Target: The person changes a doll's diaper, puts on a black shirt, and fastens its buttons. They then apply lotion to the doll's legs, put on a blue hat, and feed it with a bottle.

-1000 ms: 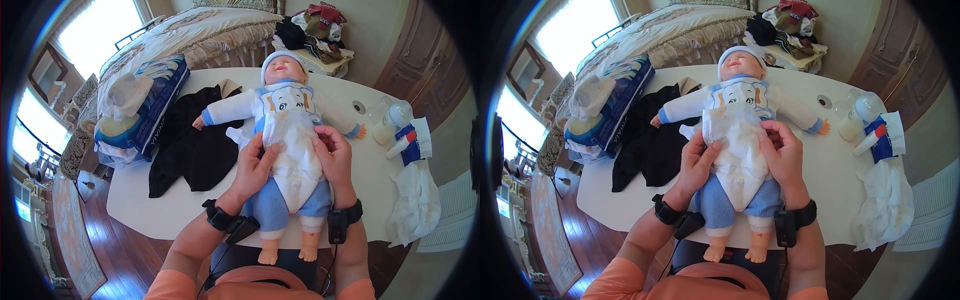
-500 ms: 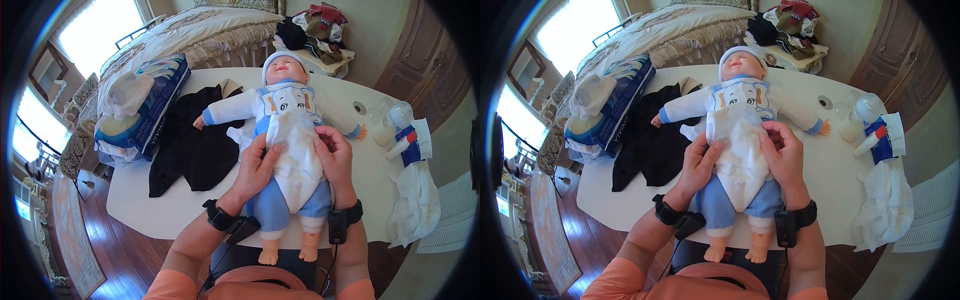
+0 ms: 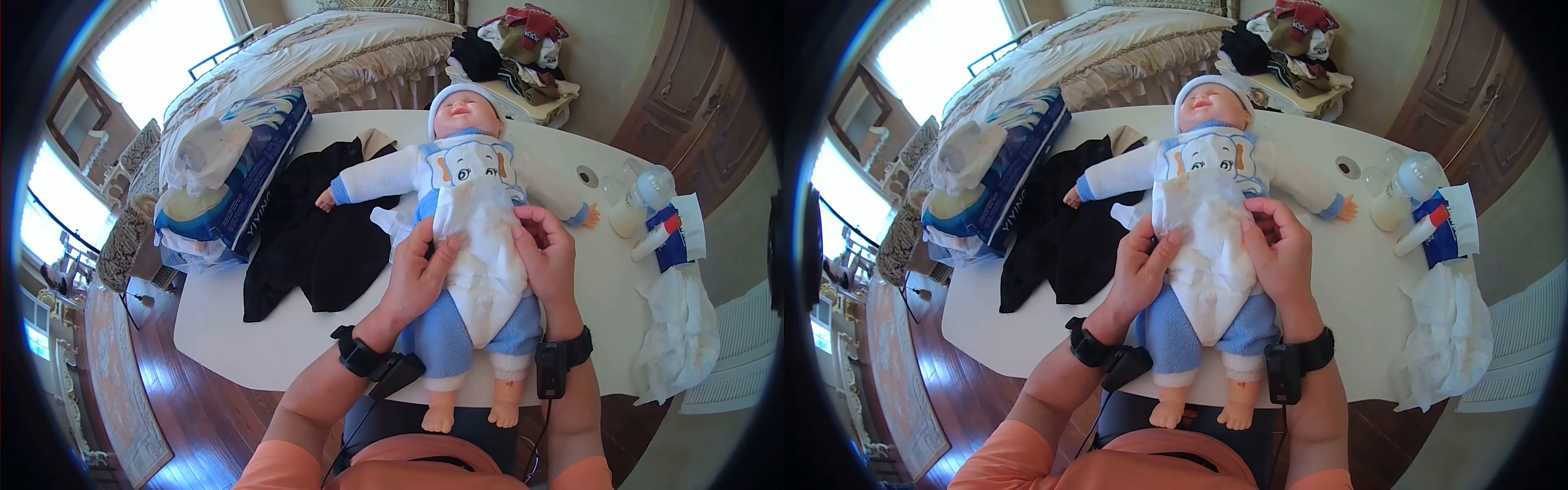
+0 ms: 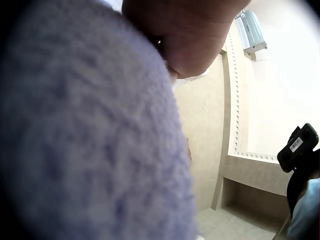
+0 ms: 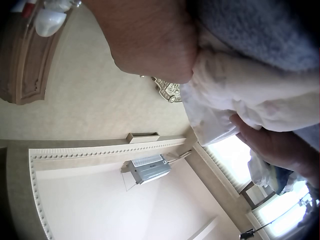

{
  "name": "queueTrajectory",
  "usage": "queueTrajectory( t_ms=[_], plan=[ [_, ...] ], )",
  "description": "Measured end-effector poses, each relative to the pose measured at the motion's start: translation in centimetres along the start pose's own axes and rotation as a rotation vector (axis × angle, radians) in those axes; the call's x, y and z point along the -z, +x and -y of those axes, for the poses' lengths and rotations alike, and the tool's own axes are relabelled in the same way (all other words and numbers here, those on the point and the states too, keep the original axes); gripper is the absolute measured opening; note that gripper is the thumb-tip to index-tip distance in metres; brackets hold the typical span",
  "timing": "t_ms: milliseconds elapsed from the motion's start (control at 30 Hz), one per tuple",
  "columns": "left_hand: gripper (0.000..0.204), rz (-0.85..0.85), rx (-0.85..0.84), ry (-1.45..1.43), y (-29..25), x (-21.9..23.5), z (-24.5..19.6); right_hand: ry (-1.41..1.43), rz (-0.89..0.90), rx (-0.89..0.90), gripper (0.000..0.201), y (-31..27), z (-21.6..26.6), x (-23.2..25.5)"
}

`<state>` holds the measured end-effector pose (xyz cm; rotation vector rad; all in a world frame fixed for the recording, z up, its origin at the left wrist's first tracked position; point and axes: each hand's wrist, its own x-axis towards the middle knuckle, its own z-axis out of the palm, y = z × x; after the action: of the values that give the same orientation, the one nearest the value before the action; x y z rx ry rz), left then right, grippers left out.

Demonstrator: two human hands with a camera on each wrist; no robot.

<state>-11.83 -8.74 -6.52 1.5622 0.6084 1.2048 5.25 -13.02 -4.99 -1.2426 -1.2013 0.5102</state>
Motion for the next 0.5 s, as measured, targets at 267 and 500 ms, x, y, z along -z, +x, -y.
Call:
queueTrajectory(
  t_ms=[267,500],
  plan=[
    [0.023,0.003,0.013,-0.012,0.00,0.00,-0.12,0.017,0.008,-0.015,0.018,-0.03,0.13,-0.03],
    [0.022,-0.002,0.023,-0.055,0.00,-0.08,-0.16,-0.009,-0.001,0.002,0.018,-0.03,0.06,-0.05]
  ],
)
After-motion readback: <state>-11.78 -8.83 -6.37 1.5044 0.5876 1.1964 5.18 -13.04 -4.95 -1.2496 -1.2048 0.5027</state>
